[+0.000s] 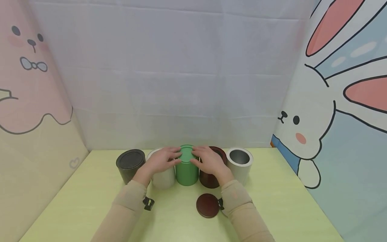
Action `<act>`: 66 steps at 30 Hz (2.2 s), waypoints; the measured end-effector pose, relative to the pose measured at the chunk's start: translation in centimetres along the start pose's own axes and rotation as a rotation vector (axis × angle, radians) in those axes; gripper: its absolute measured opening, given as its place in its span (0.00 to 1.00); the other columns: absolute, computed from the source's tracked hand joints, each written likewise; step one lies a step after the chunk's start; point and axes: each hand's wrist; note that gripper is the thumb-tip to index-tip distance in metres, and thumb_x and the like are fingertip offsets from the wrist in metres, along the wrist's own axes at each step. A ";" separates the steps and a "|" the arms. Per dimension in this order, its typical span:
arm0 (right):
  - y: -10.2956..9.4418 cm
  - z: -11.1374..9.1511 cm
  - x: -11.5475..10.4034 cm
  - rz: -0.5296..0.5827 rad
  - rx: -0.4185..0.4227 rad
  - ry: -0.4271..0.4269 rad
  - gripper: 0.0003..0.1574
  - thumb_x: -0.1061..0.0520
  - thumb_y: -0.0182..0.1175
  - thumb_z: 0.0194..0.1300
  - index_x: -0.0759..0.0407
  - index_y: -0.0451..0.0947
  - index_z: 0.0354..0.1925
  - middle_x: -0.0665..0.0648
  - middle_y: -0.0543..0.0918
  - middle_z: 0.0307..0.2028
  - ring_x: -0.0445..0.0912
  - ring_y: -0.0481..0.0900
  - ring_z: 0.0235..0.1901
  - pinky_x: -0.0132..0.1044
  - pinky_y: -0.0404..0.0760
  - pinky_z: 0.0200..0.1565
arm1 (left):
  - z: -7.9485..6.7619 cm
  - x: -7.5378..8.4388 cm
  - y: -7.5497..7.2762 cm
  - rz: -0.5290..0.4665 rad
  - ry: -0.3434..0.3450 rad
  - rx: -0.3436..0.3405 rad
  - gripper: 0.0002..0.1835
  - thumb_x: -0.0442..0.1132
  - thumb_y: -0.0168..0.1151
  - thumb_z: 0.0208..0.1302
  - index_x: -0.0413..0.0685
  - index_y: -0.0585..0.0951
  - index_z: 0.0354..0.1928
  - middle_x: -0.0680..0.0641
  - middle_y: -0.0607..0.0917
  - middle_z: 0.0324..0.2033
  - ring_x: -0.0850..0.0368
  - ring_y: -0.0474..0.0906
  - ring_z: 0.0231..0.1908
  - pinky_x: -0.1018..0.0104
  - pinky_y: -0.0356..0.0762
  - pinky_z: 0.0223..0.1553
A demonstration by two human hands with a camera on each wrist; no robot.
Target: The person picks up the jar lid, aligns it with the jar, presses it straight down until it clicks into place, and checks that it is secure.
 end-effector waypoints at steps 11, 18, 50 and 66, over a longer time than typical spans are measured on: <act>0.6 -0.3 0.0 -0.030 0.030 -0.008 0.30 0.49 0.58 0.73 0.66 0.73 0.65 0.63 0.72 0.66 0.58 0.66 0.67 0.53 0.64 0.67 | -0.3 0.4 0.2 -0.012 -0.030 0.007 0.25 0.48 0.56 0.74 0.40 0.76 0.65 0.39 0.70 0.68 0.42 0.65 0.68 0.50 0.65 0.67; 0.8 -0.5 0.1 -0.082 0.112 -0.066 0.30 0.50 0.61 0.70 0.65 0.76 0.63 0.64 0.74 0.64 0.58 0.69 0.66 0.57 0.62 0.68 | -0.2 0.3 0.2 -0.035 -0.025 0.031 0.25 0.47 0.57 0.74 0.40 0.75 0.65 0.38 0.70 0.68 0.42 0.65 0.68 0.49 0.65 0.66; 3.4 -1.6 -0.2 -0.109 0.562 -0.262 0.19 0.67 0.77 0.48 0.60 0.88 0.42 0.54 0.88 0.39 0.50 0.85 0.44 0.44 0.80 0.55 | -2.0 1.6 2.7 0.198 0.145 0.410 0.14 0.38 0.73 0.59 0.47 0.89 0.47 0.47 0.87 0.49 0.53 0.82 0.53 0.61 0.75 0.59; 3.6 -1.1 0.0 -0.126 0.609 -0.294 0.17 0.71 0.75 0.47 0.60 0.88 0.37 0.54 0.88 0.36 0.49 0.84 0.38 0.42 0.83 0.44 | -1.9 1.7 2.9 0.246 0.179 0.451 0.12 0.39 0.74 0.58 0.48 0.89 0.45 0.47 0.88 0.46 0.54 0.83 0.51 0.63 0.76 0.58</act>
Point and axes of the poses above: each hand's wrist, its own z-axis towards the middle knuckle, its own y-axis out of the palm, x = y × z
